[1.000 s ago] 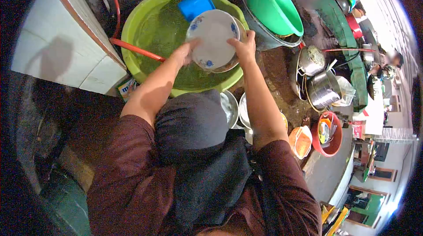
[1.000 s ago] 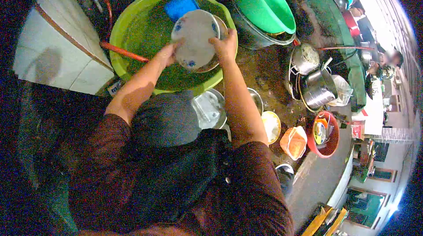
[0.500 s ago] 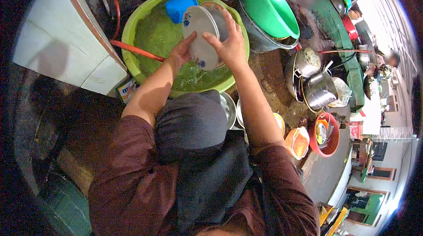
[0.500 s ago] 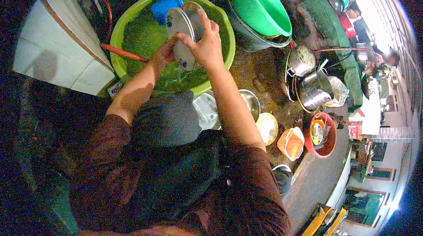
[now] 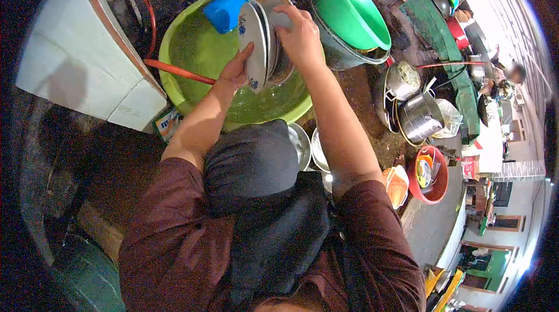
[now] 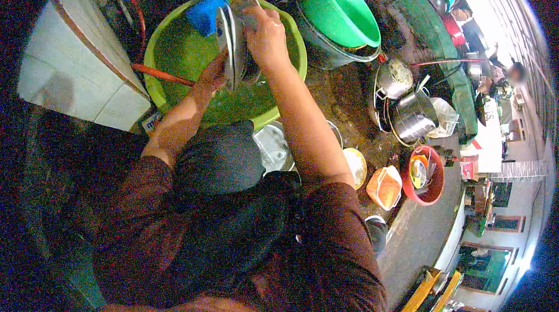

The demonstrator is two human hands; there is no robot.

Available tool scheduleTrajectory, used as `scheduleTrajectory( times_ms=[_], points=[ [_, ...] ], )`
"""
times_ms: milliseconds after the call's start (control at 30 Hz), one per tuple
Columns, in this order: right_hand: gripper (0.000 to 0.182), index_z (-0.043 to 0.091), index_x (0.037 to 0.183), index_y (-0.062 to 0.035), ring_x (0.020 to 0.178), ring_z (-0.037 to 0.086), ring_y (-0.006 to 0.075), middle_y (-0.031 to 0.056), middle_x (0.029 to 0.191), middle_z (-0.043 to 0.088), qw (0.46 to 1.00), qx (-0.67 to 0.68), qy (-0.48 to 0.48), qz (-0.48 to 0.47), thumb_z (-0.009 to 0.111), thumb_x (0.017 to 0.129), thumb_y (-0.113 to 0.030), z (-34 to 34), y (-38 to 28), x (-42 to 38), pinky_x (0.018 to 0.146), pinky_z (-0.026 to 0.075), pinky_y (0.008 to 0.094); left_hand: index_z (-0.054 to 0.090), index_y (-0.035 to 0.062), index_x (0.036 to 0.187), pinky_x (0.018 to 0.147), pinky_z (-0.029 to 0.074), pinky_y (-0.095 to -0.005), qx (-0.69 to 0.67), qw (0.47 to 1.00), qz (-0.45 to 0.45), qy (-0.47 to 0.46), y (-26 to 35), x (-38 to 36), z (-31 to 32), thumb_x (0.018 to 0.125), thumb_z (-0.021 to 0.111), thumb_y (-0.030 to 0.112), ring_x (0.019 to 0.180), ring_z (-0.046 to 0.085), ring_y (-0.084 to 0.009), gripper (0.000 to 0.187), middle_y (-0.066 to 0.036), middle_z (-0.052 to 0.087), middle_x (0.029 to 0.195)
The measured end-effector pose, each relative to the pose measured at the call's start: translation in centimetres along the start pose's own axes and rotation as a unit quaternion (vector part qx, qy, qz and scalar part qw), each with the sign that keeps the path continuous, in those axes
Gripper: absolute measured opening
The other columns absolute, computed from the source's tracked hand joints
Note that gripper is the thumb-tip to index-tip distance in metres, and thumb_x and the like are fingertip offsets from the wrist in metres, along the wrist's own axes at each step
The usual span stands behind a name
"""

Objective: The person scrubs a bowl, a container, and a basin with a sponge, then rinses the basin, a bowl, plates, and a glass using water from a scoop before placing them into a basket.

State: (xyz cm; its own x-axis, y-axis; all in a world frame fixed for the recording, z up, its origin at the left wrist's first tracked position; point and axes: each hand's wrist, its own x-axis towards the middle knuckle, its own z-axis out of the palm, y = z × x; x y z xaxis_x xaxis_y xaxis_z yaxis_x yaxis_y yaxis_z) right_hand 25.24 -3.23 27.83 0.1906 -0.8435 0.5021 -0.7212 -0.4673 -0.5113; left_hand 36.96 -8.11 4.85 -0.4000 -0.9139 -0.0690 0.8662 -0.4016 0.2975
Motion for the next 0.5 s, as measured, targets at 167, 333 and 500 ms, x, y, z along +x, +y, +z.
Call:
scheduleTrajectory(
  times_ms=[167, 333, 500],
  points=[
    [0.046, 0.057, 0.105, -0.0127, 0.094, 0.053, 0.0368, 0.0192, 0.1, 0.055, 0.998, -0.04, -0.01, -0.039, 0.047, 0.065, 0.008, 0.6, -0.1, 0.8, 0.082, 0.043, 0.0395, 0.036, 0.0093, 0.124, 0.082, 0.049, -0.0368, 0.057, 0.998, 0.034, -0.009, 0.2, -1.7, 2.3, 0.081, 0.062, 0.023, 0.099, 0.055, -0.0205, 0.052, -0.007, 0.055, 0.11],
    [0.048, 0.058, 0.104, -0.0115, 0.093, 0.053, 0.0366, 0.0188, 0.099, 0.055, 0.997, -0.039, 0.011, -0.059, 0.045, 0.064, 0.012, 0.3, -0.6, 1.3, 0.082, 0.044, 0.0394, 0.044, 0.008, 0.12, 0.076, 0.052, -0.0346, 0.117, 0.989, 0.088, 0.014, 0.4, -4.0, 5.5, 0.085, 0.057, 0.028, 0.093, 0.058, -0.0198, 0.043, -0.008, 0.057, 0.108],
    [0.049, 0.057, 0.104, -0.0115, 0.092, 0.054, 0.0359, 0.0182, 0.1, 0.055, 0.989, -0.096, 0.041, -0.105, 0.044, 0.064, 0.012, -1.7, -2.2, 2.5, 0.08, 0.044, 0.0394, 0.052, 0.0067, 0.114, 0.073, 0.053, -0.0342, 0.187, 0.972, 0.137, 0.046, 0.6, -6.8, 8.7, 0.087, 0.051, 0.031, 0.083, 0.062, -0.02, 0.036, -0.008, 0.062, 0.099]
  ],
)
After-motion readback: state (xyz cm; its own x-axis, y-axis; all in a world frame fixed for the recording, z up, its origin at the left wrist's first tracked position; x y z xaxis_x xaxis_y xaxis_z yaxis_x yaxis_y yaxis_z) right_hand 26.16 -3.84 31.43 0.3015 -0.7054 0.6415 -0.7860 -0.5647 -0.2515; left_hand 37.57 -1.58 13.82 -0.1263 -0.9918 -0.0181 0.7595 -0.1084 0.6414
